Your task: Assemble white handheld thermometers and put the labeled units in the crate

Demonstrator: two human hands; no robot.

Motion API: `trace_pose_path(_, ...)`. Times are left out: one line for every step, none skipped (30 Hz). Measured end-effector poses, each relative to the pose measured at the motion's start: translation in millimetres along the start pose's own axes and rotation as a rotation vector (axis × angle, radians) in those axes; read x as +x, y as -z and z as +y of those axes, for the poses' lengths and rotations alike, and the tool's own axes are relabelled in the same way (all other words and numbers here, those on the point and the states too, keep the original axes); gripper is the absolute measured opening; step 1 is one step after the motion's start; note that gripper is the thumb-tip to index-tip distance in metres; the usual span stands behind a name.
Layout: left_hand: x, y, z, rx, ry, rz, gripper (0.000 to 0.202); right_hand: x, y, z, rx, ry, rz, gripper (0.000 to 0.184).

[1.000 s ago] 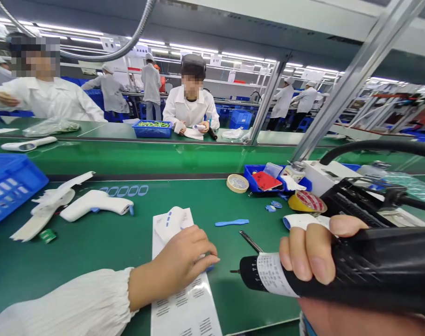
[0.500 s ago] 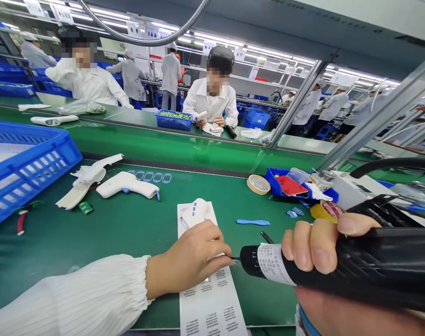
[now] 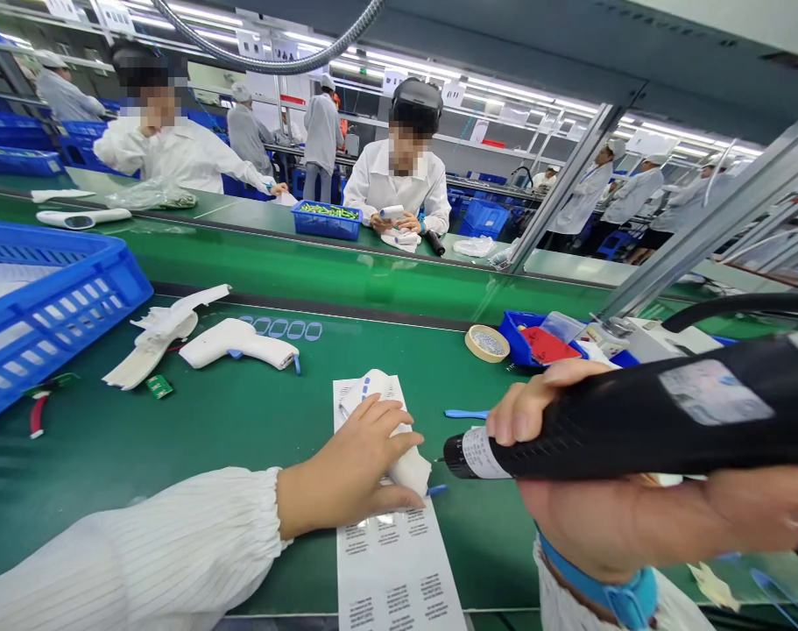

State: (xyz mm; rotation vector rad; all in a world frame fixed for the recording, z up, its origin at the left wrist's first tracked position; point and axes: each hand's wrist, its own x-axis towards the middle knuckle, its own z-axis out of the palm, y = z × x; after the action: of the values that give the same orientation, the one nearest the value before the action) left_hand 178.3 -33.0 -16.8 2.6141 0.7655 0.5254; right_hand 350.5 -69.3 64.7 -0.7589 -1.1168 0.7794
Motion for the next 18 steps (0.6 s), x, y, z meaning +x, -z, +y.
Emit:
trace_pose_path(0.1,-0.9,-2.1,0.0,0.01,-0.028,0.05,1.9,-1.4,3.5,0.012,0.004,0.001,0.064)
trace_pose_path(0.2,-1.6,-3.5,-0.007,0.016,-0.049,0.048,3.1,-2.6,6.9,0.023,0.002,0.006,0.063)
trace_pose_path(0.4,-2.0,-4.2,-0.017,0.021,-0.064,0.047,3.8,-3.5,10.2,0.031,-0.007,0.013,0.062)
trace_pose_path(0.7,-2.2,-4.4,-0.025,0.026,-0.072,0.047,3.9,-4.3,13.1,0.034,-0.021,0.019,0.061)
trace_pose_path(0.9,-2.1,-4.2,-0.029,0.031,-0.075,0.048,3.8,-5.0,15.6,0.033,-0.032,0.024,0.062)
trace_pose_path(1.1,-2.0,-3.7,-0.033,0.036,-0.077,0.048,3.5,-5.6,17.5,0.03,-0.038,0.026,0.061)
trace_pose_path(1.2,-1.8,-3.2,-0.036,0.039,-0.078,0.048,3.3,-6.0,19.1,0.026,-0.039,0.023,0.061)
trace_pose_path(1.3,-1.6,-2.7,-0.039,0.042,-0.079,0.048,3.2,-6.4,20.2,0.023,-0.04,0.018,0.061)
trace_pose_path(1.2,-1.5,-2.4,-0.042,0.046,-0.079,0.047,3.4,-6.6,21.1,0.02,-0.037,0.013,0.061)
trace_pose_path(1.1,-1.6,-2.2,-0.045,0.048,-0.078,0.047,3.7,-6.7,21.9,0.018,-0.035,0.008,0.06)
trace_pose_path(1.0,-1.9,-2.3,-0.048,0.05,-0.077,0.048,4.2,-6.8,22.7,0.016,-0.035,0.004,0.06)
trace_pose_path(0.9,-2.3,-2.5,-0.051,0.051,-0.075,0.048,4.8,-6.9,23.4,0.017,-0.038,-0.001,0.06)
trace_pose_path(0.8,-2.8,-2.9,-0.053,0.05,-0.071,0.048,5.5,-7.0,24.2,0.019,-0.045,-0.006,0.061)
trace_pose_path(0.7,-3.4,-3.4,-0.054,0.047,-0.065,0.048,6.1,-7.2,25.1,0.022,-0.055,-0.009,0.061)
trace_pose_path(0.6,-4.1,-4.0,-0.055,0.042,-0.056,0.047,6.7,-7.5,26.0,0.025,-0.066,-0.015,0.061)
trace_pose_path(0.5,-4.8,-4.6,-0.055,0.036,-0.045,0.047,7.2,-8.0,26.9,0.028,-0.078,-0.021,0.061)
trace_pose_path(0.4,-5.3,-5.1,-0.055,0.029,-0.035,0.047,7.6,-8.6,27.8,0.03,-0.087,-0.025,0.061)
trace_pose_path(0.4,-5.8,-5.6,-0.055,0.023,-0.026,0.047,7.9,-9.2,28.6,0.03,-0.095,-0.033,0.061)
